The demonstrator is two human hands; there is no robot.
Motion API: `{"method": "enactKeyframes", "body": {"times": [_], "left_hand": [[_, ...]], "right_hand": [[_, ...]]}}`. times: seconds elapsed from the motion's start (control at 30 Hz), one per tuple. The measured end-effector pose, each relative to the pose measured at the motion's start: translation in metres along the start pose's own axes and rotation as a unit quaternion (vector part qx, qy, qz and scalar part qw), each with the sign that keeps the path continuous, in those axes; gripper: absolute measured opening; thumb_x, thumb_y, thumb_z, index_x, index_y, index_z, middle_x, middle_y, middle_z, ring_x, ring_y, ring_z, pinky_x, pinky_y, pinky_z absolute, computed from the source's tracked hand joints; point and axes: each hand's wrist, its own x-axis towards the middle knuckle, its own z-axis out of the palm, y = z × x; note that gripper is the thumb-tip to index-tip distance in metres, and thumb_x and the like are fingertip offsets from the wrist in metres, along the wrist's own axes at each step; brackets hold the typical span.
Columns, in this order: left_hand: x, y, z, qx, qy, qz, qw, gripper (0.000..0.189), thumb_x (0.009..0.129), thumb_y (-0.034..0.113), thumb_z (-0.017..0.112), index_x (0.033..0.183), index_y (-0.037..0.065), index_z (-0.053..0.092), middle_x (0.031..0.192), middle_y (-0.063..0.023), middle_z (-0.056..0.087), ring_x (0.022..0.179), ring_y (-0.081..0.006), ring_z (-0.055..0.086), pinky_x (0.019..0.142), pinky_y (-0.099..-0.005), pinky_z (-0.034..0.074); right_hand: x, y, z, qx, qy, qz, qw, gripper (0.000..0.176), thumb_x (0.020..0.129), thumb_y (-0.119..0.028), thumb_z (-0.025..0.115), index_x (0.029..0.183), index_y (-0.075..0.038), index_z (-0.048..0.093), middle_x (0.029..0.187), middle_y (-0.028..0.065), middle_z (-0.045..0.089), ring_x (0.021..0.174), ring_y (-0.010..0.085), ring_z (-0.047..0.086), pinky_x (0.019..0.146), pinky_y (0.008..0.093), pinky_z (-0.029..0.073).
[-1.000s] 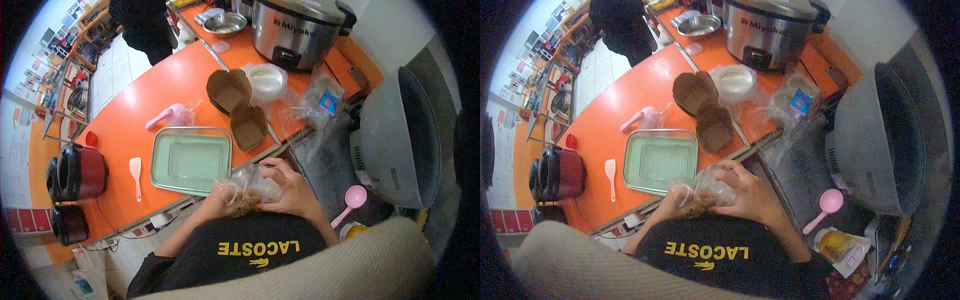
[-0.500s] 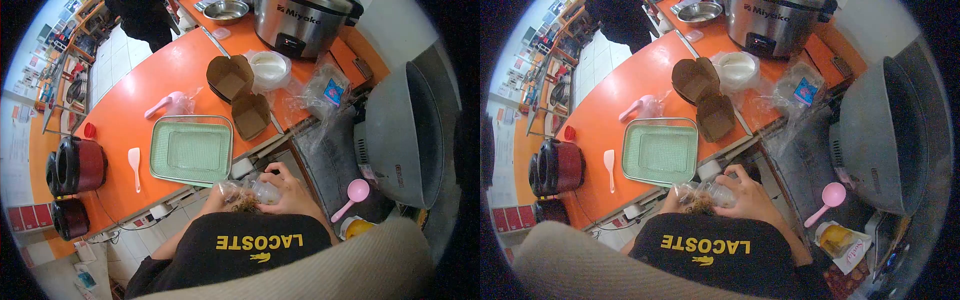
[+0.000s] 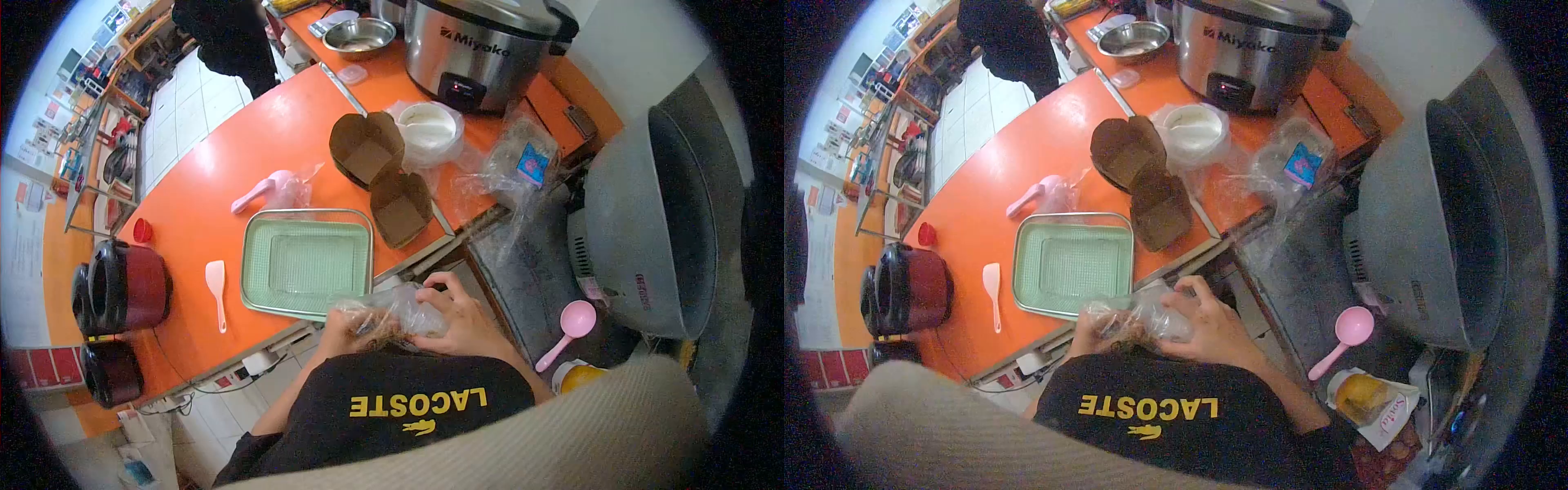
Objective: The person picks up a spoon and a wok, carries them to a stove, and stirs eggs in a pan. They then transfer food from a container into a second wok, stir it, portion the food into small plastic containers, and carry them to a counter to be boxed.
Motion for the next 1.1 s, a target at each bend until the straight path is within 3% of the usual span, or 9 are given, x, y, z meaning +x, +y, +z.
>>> {"method": "enactKeyframes", "body": {"times": [0.23, 0.4, 0.5, 0.6, 0.7, 0.73, 0.83, 0.97, 1.1], "left_hand": [[0.007, -0.011, -0.065, -0.195, 0.276, -0.038, 0.940, 0.012, 0.089, 0.010, 0.055, 0.088, 0.000, 0.061, 0.074, -0.0026, 0.060, 0.065, -0.0119, 0.056, 0.062, -0.0276, 0.048], [-0.005, -0.041, -0.129, -0.307, 0.322, 0.123, 0.887, 0.012, 0.094, 0.010, 0.048, 0.104, 0.004, 0.050, 0.108, -0.0070, 0.051, 0.104, -0.0163, 0.050, 0.089, -0.0324, 0.044], [0.006, -0.023, -0.114, -0.355, 0.403, 0.049, 0.842, 0.013, 0.094, 0.008, 0.046, 0.105, 0.004, 0.050, 0.125, -0.0104, 0.045, 0.118, -0.0204, 0.043, 0.095, -0.0368, 0.042], [0.009, -0.030, -0.108, -0.343, 0.299, 0.016, 0.890, 0.020, 0.093, 0.024, 0.050, 0.104, 0.010, 0.041, 0.140, -0.0122, 0.029, 0.128, -0.0297, 0.035, 0.095, -0.0512, 0.042], [0.016, -0.009, -0.096, -0.409, 0.250, 0.003, 0.878, 0.033, 0.088, 0.036, 0.055, 0.098, 0.013, 0.035, 0.138, -0.0136, 0.031, 0.123, -0.0378, 0.040, 0.088, -0.0562, 0.047], [0.009, -0.017, -0.091, -0.442, 0.232, 0.034, 0.866, 0.033, 0.088, 0.036, 0.055, 0.098, 0.012, 0.035, 0.137, -0.0135, 0.031, 0.122, -0.0388, 0.042, 0.088, -0.0557, 0.047], [0.001, -0.023, -0.081, -0.438, 0.250, 0.052, 0.862, 0.033, 0.086, 0.034, 0.057, 0.096, 0.012, 0.035, 0.133, -0.0117, 0.033, 0.116, -0.0428, 0.047, 0.086, -0.0531, 0.050], [-0.005, -0.018, -0.075, -0.356, 0.255, 0.040, 0.898, 0.035, 0.085, 0.032, 0.059, 0.096, 0.010, 0.035, 0.130, -0.0116, 0.031, 0.118, -0.0426, 0.046, 0.086, -0.0490, 0.051], [-0.020, -0.016, -0.075, -0.366, 0.264, 0.039, 0.892, 0.035, 0.084, 0.031, 0.060, 0.096, 0.010, 0.035, 0.130, -0.0124, 0.031, 0.118, -0.0423, 0.045, 0.087, -0.0492, 0.051]], "right_hand": [[0.000, 0.004, -0.032, -0.030, 0.079, 0.002, 0.996, 0.057, 0.062, -0.037, 0.077, 0.105, -0.008, 0.055, 0.114, 0.0116, 0.043, 0.093, 0.0308, 0.057, 0.079, 0.0396, 0.049], [0.030, 0.036, -0.104, -0.124, 0.395, -0.042, 0.909, 0.057, 0.065, -0.031, 0.077, 0.105, -0.002, 0.049, 0.111, 0.0137, 0.046, 0.099, 0.0261, 0.050, 0.084, 0.0364, 0.042], [0.074, 0.092, -0.139, -0.187, 0.464, 0.030, 0.866, 0.054, 0.074, -0.032, 0.070, 0.111, 0.000, 0.048, 0.116, 0.0160, 0.045, 0.107, 0.0315, 0.047, 0.090, 0.0417, 0.038], [0.122, 0.222, -0.141, -0.195, 0.306, 0.143, 0.921, 0.064, 0.073, -0.035, 0.071, 0.119, 0.000, 0.044, 0.121, 0.0228, 0.043, 0.110, 0.0391, 0.047, 0.091, 0.0461, 0.040], [0.134, 0.147, -0.129, -0.369, 0.392, 0.203, 0.818, 0.061, 0.077, -0.035, 0.068, 0.118, 0.002, 0.044, 0.127, 0.0214, 0.041, 0.115, 0.0367, 0.042, 0.097, 0.0426, 0.035], [0.144, 0.140, -0.129, -0.390, 0.447, 0.084, 0.801, 0.056, 0.078, -0.032, 0.066, 0.118, 0.003, 0.047, 0.125, 0.0212, 0.045, 0.114, 0.0374, 0.045, 0.098, 0.0438, 0.034], [0.190, 0.126, -0.109, -0.249, 0.238, 0.059, 0.937, 0.045, 0.079, -0.028, 0.062, 0.110, 0.003, 0.056, 0.118, 0.0202, 0.054, 0.111, 0.0373, 0.049, 0.099, 0.0461, 0.033], [0.241, 0.195, -0.065, -0.457, 0.019, 0.224, 0.861, 0.029, 0.083, -0.017, 0.048, 0.102, -0.004, 0.066, 0.115, 0.0154, 0.059, 0.117, 0.0294, 0.049, 0.106, 0.0584, 0.015], [0.259, 0.236, -0.060, -0.501, 0.005, 0.277, 0.820, 0.032, 0.085, -0.018, 0.043, 0.105, -0.011, 0.066, 0.114, 0.0100, 0.061, 0.117, 0.0260, 0.049, 0.102, 0.0688, -0.001]]}}
